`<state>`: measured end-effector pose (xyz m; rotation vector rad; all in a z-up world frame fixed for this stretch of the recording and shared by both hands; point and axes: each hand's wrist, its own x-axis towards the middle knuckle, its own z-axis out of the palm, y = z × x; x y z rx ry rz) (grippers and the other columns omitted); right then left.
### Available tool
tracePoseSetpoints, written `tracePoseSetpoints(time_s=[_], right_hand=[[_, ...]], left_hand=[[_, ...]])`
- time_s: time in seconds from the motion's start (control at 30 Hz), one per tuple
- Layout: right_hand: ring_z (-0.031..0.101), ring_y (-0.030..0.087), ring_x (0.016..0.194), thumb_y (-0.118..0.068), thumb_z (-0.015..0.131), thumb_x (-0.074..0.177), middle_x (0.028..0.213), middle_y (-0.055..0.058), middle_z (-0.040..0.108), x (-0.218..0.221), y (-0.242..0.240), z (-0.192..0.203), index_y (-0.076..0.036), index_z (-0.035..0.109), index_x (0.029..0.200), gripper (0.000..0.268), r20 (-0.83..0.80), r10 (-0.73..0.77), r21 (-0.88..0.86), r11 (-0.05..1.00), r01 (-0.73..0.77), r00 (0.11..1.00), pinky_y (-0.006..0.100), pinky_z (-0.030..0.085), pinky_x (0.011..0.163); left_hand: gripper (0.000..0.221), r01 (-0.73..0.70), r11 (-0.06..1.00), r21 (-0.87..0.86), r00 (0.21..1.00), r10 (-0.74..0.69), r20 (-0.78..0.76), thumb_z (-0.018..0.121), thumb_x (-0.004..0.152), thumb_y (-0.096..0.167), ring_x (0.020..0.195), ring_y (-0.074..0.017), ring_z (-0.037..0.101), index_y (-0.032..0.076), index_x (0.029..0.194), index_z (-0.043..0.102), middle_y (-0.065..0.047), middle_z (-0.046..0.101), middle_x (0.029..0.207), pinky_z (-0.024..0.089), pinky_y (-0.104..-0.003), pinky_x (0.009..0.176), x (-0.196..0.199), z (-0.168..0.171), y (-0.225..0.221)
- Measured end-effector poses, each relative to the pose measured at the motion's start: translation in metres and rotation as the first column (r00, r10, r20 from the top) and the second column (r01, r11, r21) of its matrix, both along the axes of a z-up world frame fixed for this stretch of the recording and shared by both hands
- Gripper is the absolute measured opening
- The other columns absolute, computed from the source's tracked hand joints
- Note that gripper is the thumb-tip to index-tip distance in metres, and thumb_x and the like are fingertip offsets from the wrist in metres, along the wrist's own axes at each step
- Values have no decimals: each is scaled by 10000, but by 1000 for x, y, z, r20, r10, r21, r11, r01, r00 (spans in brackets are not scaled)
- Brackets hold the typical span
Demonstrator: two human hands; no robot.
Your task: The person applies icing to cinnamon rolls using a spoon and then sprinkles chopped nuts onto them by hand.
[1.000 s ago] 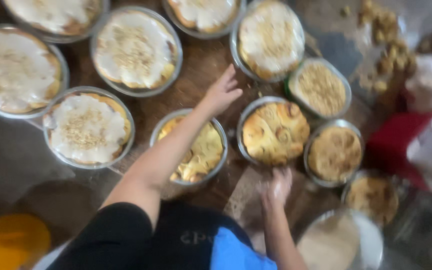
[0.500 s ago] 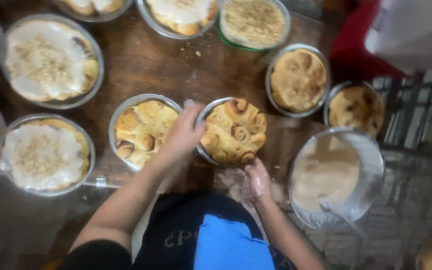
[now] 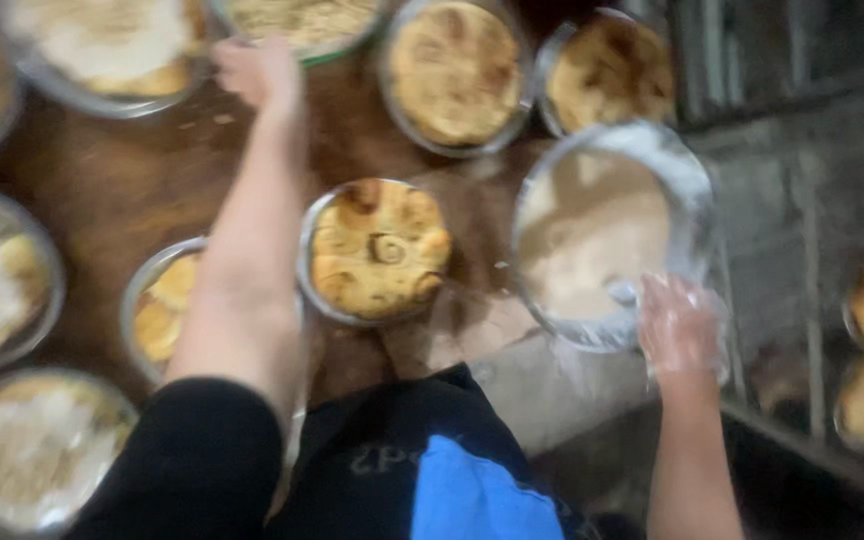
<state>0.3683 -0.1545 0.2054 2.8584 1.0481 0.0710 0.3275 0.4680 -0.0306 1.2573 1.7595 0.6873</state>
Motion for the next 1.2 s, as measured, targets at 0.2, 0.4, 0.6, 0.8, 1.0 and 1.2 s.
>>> tracePoseSetpoints(time_s=[0.2,0.4,0.6,0.8,1.0,1.2], right_hand=[[650,370,1057,-213,709,854,1093,152,729,24,-3,0,-123,807,986,187,-22,-130,-344,932,114,991,481,522,910],[691,310,1033,-189,739,814,1009,115,740,49,-30,-15,-151,812,906,123,-10,35,-431,901,-36,999,440,545,911],[703,333,930,-244,790,756,910,127,739,75,-32,0,-126,807,835,143,-103,206,-412,882,-230,973,457,554,818],[673,282,1067,-109,673,984,1191,100,740,84,32,20,-2,696,1113,169,-748,453,658,597,458,485,417,558,979],[534,201,704,-124,674,918,824,50,535,52,223,-72,-83,564,974,130,-844,536,211,335,918,-1,360,413,579],[477,214,474,-159,593,914,681,35,536,51,307,-158,-115,596,933,49,-945,311,150,119,981,107,388,372,362]], left_hand=[[529,206,978,26,949,-206,237,752,895,227,1015,-304,598,44,1264,420,-234,452,1297,511,-476,896,4,26,-51],[579,433,830,351,788,-537,299,802,958,131,1123,-219,546,5,1365,409,-165,494,1275,528,-348,918,-76,37,-119],[235,500,849,173,661,-503,557,689,1000,125,1005,-135,646,14,1200,635,-55,692,1106,543,-263,874,-175,87,-209],[249,401,812,425,808,-531,253,712,996,144,1073,-176,695,0,1188,646,-108,716,1165,567,-307,945,-196,126,-233],[494,475,805,356,868,-494,-41,736,911,356,1183,-324,619,38,1271,620,-208,612,1271,502,-416,1040,-136,115,-174],[599,441,802,402,894,-430,-121,730,896,387,1266,-419,515,36,1345,542,-255,588,1301,441,-491,1089,-59,95,-86]])
